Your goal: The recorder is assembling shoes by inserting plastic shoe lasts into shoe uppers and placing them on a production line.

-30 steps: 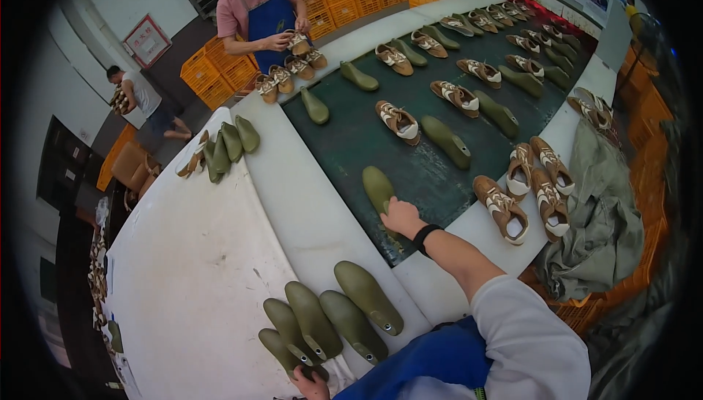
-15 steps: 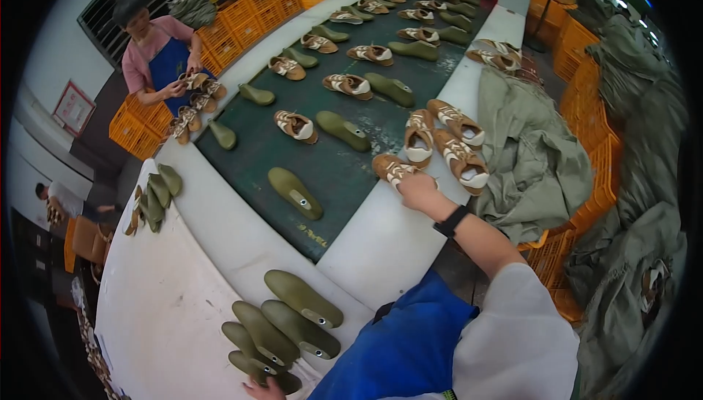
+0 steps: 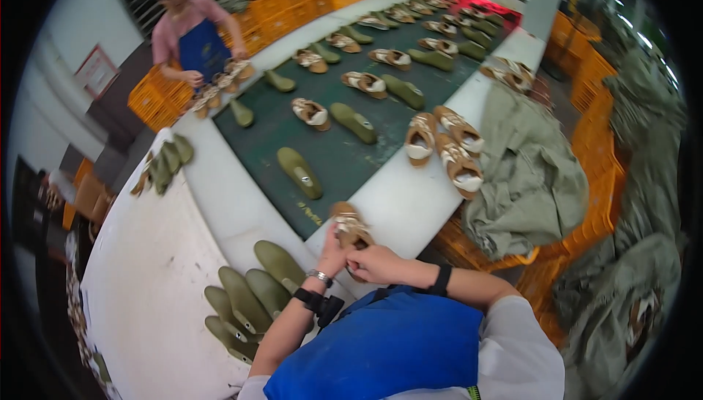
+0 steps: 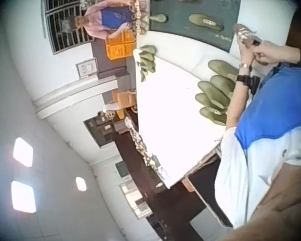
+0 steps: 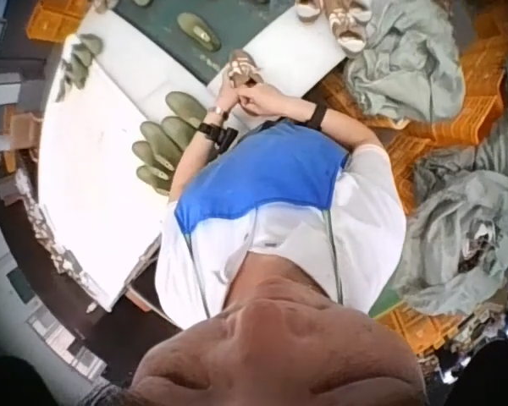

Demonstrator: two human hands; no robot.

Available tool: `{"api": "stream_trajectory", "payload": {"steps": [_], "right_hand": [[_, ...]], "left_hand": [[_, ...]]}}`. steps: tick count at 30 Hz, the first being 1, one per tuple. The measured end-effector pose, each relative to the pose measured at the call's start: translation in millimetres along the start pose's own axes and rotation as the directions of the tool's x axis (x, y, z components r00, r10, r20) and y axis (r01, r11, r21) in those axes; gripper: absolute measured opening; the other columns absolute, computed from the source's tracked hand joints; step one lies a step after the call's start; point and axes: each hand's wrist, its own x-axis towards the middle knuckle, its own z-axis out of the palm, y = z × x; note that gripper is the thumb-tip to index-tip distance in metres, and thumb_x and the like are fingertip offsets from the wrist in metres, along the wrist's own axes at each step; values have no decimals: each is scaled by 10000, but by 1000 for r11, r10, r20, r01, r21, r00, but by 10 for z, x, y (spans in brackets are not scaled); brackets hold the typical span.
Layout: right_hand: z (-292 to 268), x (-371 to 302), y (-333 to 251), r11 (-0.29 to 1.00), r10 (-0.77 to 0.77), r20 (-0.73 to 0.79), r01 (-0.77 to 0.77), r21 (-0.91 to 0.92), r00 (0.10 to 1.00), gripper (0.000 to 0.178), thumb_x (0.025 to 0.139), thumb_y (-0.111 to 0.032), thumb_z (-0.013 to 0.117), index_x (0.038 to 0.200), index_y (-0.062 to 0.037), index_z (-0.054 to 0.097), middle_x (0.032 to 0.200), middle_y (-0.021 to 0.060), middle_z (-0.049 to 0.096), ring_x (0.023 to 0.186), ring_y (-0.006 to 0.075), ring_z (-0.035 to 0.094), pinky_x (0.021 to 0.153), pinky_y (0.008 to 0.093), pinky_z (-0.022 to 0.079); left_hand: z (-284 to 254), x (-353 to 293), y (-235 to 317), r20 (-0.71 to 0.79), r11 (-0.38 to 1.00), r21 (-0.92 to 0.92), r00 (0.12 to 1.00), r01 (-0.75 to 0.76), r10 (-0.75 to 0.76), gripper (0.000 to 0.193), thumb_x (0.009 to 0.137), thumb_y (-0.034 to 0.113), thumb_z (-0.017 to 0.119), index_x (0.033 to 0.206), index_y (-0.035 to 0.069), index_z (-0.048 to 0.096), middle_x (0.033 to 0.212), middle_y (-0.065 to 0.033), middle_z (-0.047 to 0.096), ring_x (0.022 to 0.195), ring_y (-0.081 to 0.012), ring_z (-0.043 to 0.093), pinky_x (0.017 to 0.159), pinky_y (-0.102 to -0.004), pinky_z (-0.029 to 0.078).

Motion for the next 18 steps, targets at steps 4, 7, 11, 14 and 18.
{"api": "stream_trajectory", "payload": {"steps": [4,7,11,14,18], "right_hand": [[-34,-36,-77,958,-122,75,98,271,990,166,761,-230,626,843,-111,543,728,89,598,674,288,595,607,374,464],[-150,81,-80,998,15,-134,-7,61,991,191,757,-237,635,888,-120,560,780,94,583,681,299,597,633,377,480],[-79,194,-57,977,-69,-321,-1,-212,945,193,762,-194,605,927,-105,561,835,99,544,656,313,597,586,396,498],[-123,350,-128,967,-164,-327,86,-241,931,201,760,-125,571,958,-93,559,851,106,530,617,310,587,522,394,496],[-279,459,-402,947,-317,-433,253,-198,844,209,760,-40,542,959,-96,573,818,106,504,626,305,571,530,385,490]], "left_hand": [[-7,-244,-221,8,950,302,997,-79,81,655,759,223,653,1300,38,334,1088,-254,560,977,-338,587,805,-371,477],[-68,-439,-26,-130,951,308,991,7,35,570,796,244,624,1275,45,389,996,-245,602,916,-349,608,771,-376,487],[-158,-606,382,-204,785,618,957,-37,206,370,827,278,580,1100,32,539,825,-196,618,720,-371,599,631,-419,492],[-250,-607,412,-229,631,763,852,-143,470,205,861,247,522,940,58,540,737,-128,546,656,-324,572,546,-410,485],[-468,-659,564,-378,694,685,706,-222,599,134,841,159,534,926,58,560,759,-136,566,653,-331,572,561,-403,475]]}}
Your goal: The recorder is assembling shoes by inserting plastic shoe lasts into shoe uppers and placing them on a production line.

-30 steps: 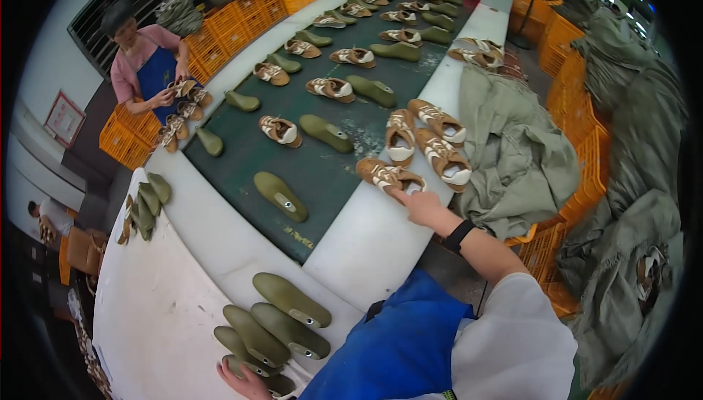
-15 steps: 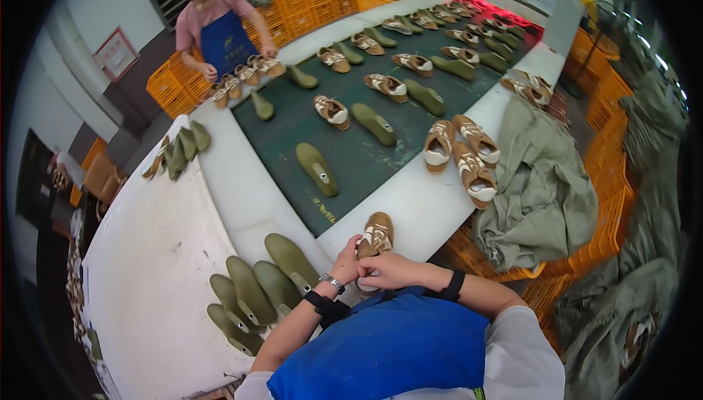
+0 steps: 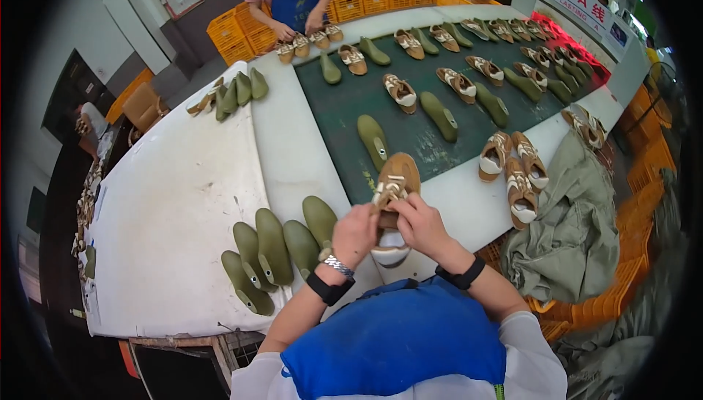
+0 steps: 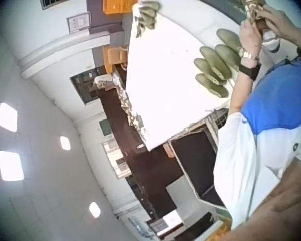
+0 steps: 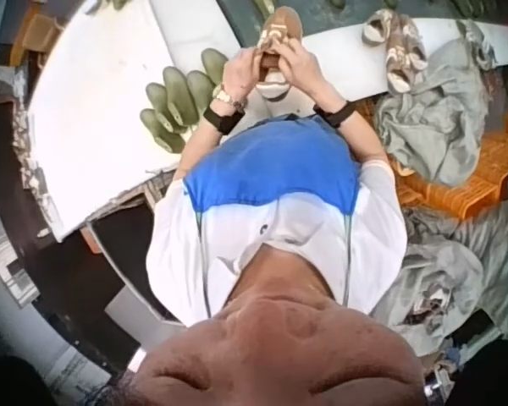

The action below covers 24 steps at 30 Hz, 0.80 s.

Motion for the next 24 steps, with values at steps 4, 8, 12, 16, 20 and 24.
{"api": "stream_trajectory", "payload": {"steps": [4,8,12,16,20,24], "right_hand": [[-86,117,79,991,91,-39,-86,107,995,237,755,-26,532,967,-110,596,814,101,496,641,290,568,554,373,485],[-139,188,-69,995,88,89,-92,45,992,290,749,-15,521,988,-152,613,831,94,478,664,279,568,572,375,476],[-185,161,-58,986,-37,187,6,167,982,232,719,24,523,875,-113,627,833,110,457,709,274,539,605,349,454],[-221,62,-42,976,-69,181,29,217,981,179,689,67,555,797,-72,592,827,107,466,705,259,545,597,332,456],[-247,187,-139,961,-46,19,39,273,999,164,712,37,565,837,-69,565,837,112,481,662,279,550,563,346,469],[-240,235,-88,957,-157,-127,183,224,979,184,709,54,574,869,-22,525,858,121,512,610,275,536,538,320,460]], "left_hand": [[-196,150,5,-64,997,-81,998,18,-24,166,826,90,555,979,29,577,816,-162,604,702,-336,591,610,-391,483],[-223,169,73,-78,997,-68,996,-37,31,192,814,61,558,1005,37,561,765,-156,600,674,-330,589,593,-387,483],[-325,175,72,-71,999,-44,997,7,-10,202,826,62,552,1027,41,554,791,-176,610,709,-325,604,601,-370,489],[-391,178,69,114,923,-213,946,320,-302,240,856,63,526,1095,56,538,904,-159,624,772,-311,620,585,-346,491],[-435,190,104,111,994,-29,987,-110,112,355,789,14,530,1119,144,550,762,-100,544,612,-289,574,508,-352,466],[-551,322,172,190,980,82,968,-180,162,348,718,10,543,1024,168,593,729,-89,490,571,-278,543,487,-351,446]]}}
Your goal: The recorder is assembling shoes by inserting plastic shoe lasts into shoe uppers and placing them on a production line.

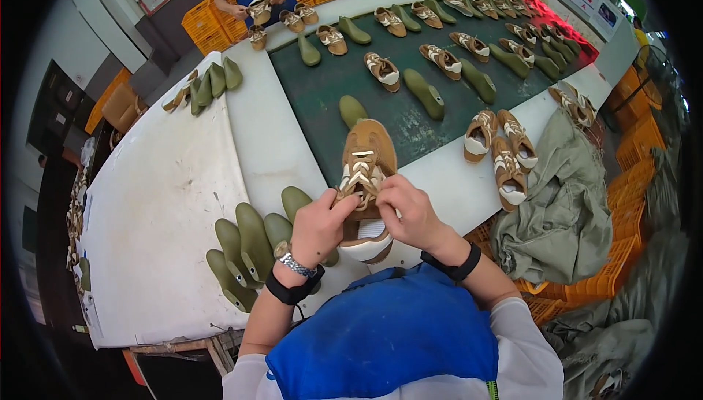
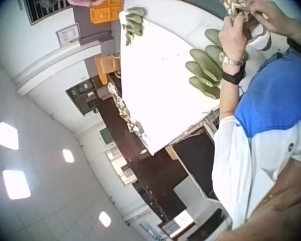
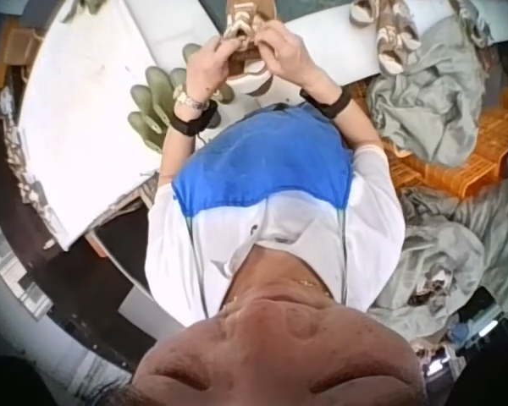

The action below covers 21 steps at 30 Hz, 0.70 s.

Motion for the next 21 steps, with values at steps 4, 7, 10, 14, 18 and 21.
{"api": "stream_trajectory", "payload": {"steps": [4,7,10,14,18,21], "right_hand": [[-128,19,67,964,262,-65,-259,50,963,135,729,52,568,803,-15,478,866,119,523,644,258,565,552,307,469],[-113,105,19,972,218,-70,-210,110,973,165,736,4,612,864,-21,510,877,101,531,650,244,567,547,299,464],[-197,183,-216,991,41,-6,-41,-125,999,226,739,-92,658,932,-52,549,884,75,536,657,228,574,554,291,475],[-94,-109,-370,983,67,275,-16,-183,959,264,708,-140,694,939,-55,598,898,62,565,681,196,606,571,279,500],[41,-137,-408,985,54,260,-9,-174,964,245,699,-156,698,902,-62,598,847,47,578,632,197,609,549,281,496],[6,-22,-375,996,64,263,-45,-81,963,209,724,-159,661,893,-80,565,819,36,544,633,214,593,520,307,477]], "left_hand": [[-144,-26,-46,7,990,-97,994,-106,107,282,702,3,558,932,153,623,725,-84,489,576,-275,547,488,-345,447],[-55,-3,-38,-49,994,-107,999,7,-13,268,740,14,560,976,133,603,762,-93,518,619,-290,560,521,-354,461],[35,10,-64,-82,975,-203,991,87,-106,333,757,64,611,1079,110,542,819,-115,545,681,-312,571,566,-366,475],[31,36,-11,107,905,-350,970,241,-217,603,673,131,726,1195,99,425,945,-147,559,822,-329,572,678,-371,487],[100,205,-51,-63,983,-80,984,164,-169,418,665,72,702,1047,55,532,1038,-144,547,815,-282,565,685,-348,483],[-1,342,-231,-210,971,-237,973,42,-94,195,680,12,667,867,5,613,1017,-128,576,728,-227,567,652,-302,475]]}}
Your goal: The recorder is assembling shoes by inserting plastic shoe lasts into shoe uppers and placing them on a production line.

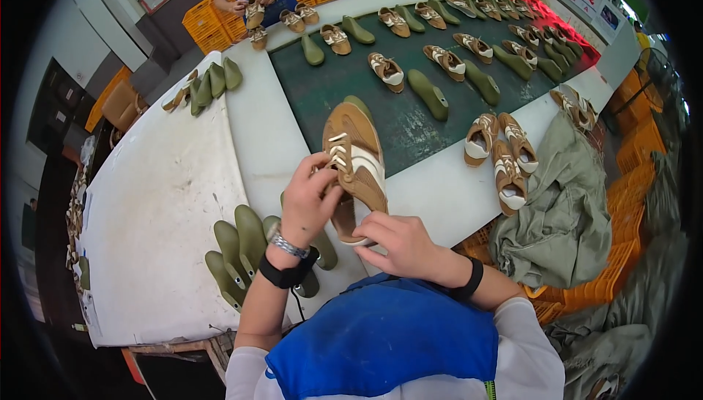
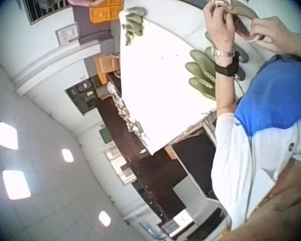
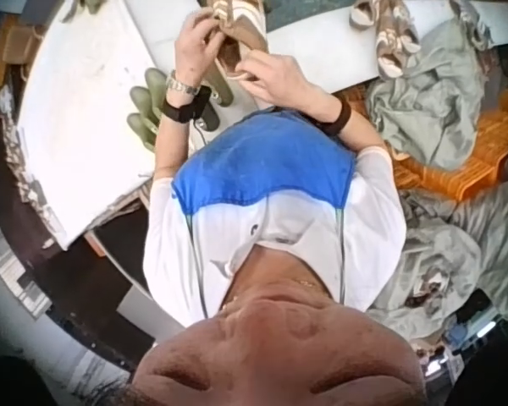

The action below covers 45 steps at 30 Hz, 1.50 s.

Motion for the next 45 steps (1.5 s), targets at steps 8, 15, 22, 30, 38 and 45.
{"api": "stream_trajectory", "payload": {"steps": [8,15,22,30,38,45], "right_hand": [[-42,214,82,1000,-4,27,3,21,1000,254,712,-143,665,928,-80,548,829,59,550,660,236,598,535,320,475],[530,465,1333,940,299,376,-339,41,877,253,714,-120,634,942,-77,532,943,121,575,821,329,585,724,414,464],[1042,1240,2545,968,243,151,-249,24,958,412,724,28,517,1118,-83,479,1181,164,461,1106,355,463,888,407,423],[1587,849,1161,951,142,893,-311,-2,428,581,811,-476,549,1278,-148,439,993,177,623,904,353,600,759,433,477],[1605,215,841,922,270,718,-388,-1,641,527,732,-302,559,1221,-183,403,726,167,626,643,343,615,561,452,484],[781,-139,1396,923,272,708,-385,1,652,600,755,-336,591,1297,-195,377,873,191,627,786,349,613,697,455,471]], "left_hand": [[-191,155,-245,238,962,-158,954,223,-182,233,704,35,677,928,1,620,1030,-132,586,878,-249,589,753,-306,482],[-365,-432,-517,326,972,87,915,219,-235,530,722,126,683,1196,40,463,1169,-196,506,1050,-369,508,893,-396,432],[-446,-1635,-776,311,865,248,810,436,-498,526,712,169,698,1175,32,489,1160,-217,508,1072,-375,489,913,-402,416],[105,-2289,-839,-100,703,-9,699,711,-708,425,666,41,626,1080,41,529,1268,-235,401,1228,-417,319,1034,-460,265],[415,-1891,-1034,-76,753,-12,750,658,-657,338,646,-28,549,975,48,543,1289,-231,382,1250,-421,280,1051,-456,219],[882,-1530,-882,130,825,-21,819,565,-558,320,664,10,577,979,51,535,1314,-240,335,1243,-412,274,1042,-451,231]]}}
